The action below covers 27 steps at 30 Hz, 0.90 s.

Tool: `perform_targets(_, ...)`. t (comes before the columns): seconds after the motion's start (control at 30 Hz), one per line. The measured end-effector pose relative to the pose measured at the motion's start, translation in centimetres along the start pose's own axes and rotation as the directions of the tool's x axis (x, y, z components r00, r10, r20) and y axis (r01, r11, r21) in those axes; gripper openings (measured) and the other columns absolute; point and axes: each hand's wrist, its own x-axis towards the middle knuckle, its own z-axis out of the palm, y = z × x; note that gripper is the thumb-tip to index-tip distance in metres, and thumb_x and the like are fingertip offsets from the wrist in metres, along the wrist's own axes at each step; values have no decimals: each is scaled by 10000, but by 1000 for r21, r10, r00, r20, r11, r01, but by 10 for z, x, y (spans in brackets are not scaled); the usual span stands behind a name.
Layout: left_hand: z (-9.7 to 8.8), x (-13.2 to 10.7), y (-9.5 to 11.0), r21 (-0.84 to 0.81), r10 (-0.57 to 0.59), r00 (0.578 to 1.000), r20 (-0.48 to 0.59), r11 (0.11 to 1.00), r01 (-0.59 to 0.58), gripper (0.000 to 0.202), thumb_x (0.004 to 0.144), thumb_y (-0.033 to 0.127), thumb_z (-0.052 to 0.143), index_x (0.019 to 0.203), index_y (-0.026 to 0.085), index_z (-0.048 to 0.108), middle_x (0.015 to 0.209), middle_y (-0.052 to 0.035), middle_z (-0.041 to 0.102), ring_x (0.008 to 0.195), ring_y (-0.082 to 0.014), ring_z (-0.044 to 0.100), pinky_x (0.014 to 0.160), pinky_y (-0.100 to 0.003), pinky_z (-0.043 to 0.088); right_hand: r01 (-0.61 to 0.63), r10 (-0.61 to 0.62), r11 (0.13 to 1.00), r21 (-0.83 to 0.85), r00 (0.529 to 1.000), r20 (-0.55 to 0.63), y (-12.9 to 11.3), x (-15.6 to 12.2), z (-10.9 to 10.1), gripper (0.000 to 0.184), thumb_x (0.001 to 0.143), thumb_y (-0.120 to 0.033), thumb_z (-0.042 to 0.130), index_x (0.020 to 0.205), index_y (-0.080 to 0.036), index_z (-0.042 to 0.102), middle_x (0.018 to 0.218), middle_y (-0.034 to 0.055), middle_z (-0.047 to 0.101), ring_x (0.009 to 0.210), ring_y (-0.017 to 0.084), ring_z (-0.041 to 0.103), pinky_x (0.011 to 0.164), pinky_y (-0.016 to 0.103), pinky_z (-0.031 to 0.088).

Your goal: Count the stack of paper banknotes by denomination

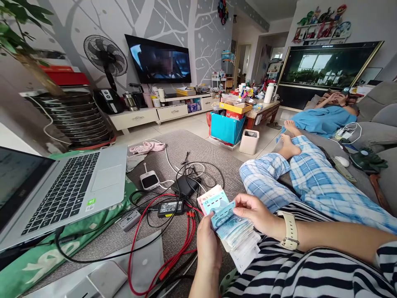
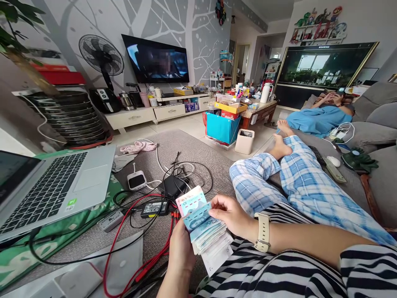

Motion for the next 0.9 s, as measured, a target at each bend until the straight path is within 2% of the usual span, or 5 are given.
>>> perform_targets(0.17, -5, 6, -4, -42, -50, 999, -3, 998, 50, 322, 672, 240, 641, 954, 86, 662, 828, -117, 709, 785, -251, 674, 735, -351, 516, 42, -38, 988, -152, 999, 27, -2, -2, -2, 71, 743, -145, 598, 808, -165, 619, 694, -15, 527, 648, 118, 459, 615, 247, 363)
perform_targets(0.37, -2, 6, -1, -77, -88, 996, -22, 993, 86, 232, 692, 203, 600, 886, 88, 653, 787, -86, 697, 706, -199, 655, 686, -308, 503, 133, -123, 977, -166, 990, 68, -5, -1, -3, 94, 752, -104, 546, 762, -165, 617, 803, 23, 611, 736, 144, 531, 678, 272, 407)
perform_targets(0.53, 0, 6, 1, -73, -95, 995, -40, 993, 92, 197, 700, 200, 587, 855, 97, 651, 771, -80, 688, 674, -187, 643, 677, -309, 499, 180, -161, 958, -225, 982, 99, -9, -4, -7, 56, 791, -195, 587, 816, -170, 629, 821, 25, 613, 709, 134, 513, 655, 264, 404)
perform_targets(0.67, -1, 7, -1, -59, -85, 995, -42, 995, 83, 182, 707, 193, 583, 848, 100, 650, 797, -84, 695, 692, -187, 648, 680, -301, 501, 220, -190, 941, -259, 973, 133, -18, -7, -9, 148, 824, -306, 594, 848, -168, 642, 815, 28, 616, 721, 137, 514, 675, 268, 406)
perform_targets(0.9, 1, -2, 0, -88, -124, 992, 0, 988, 124, 163, 715, 174, 571, 842, 95, 635, 811, -103, 699, 767, -220, 663, 698, -322, 514, 130, -97, 962, -240, 985, 144, -30, -5, -9, 199, 808, -343, 619, 822, -147, 652, 761, 19, 610, 685, 127, 518, 640, 251, 397)
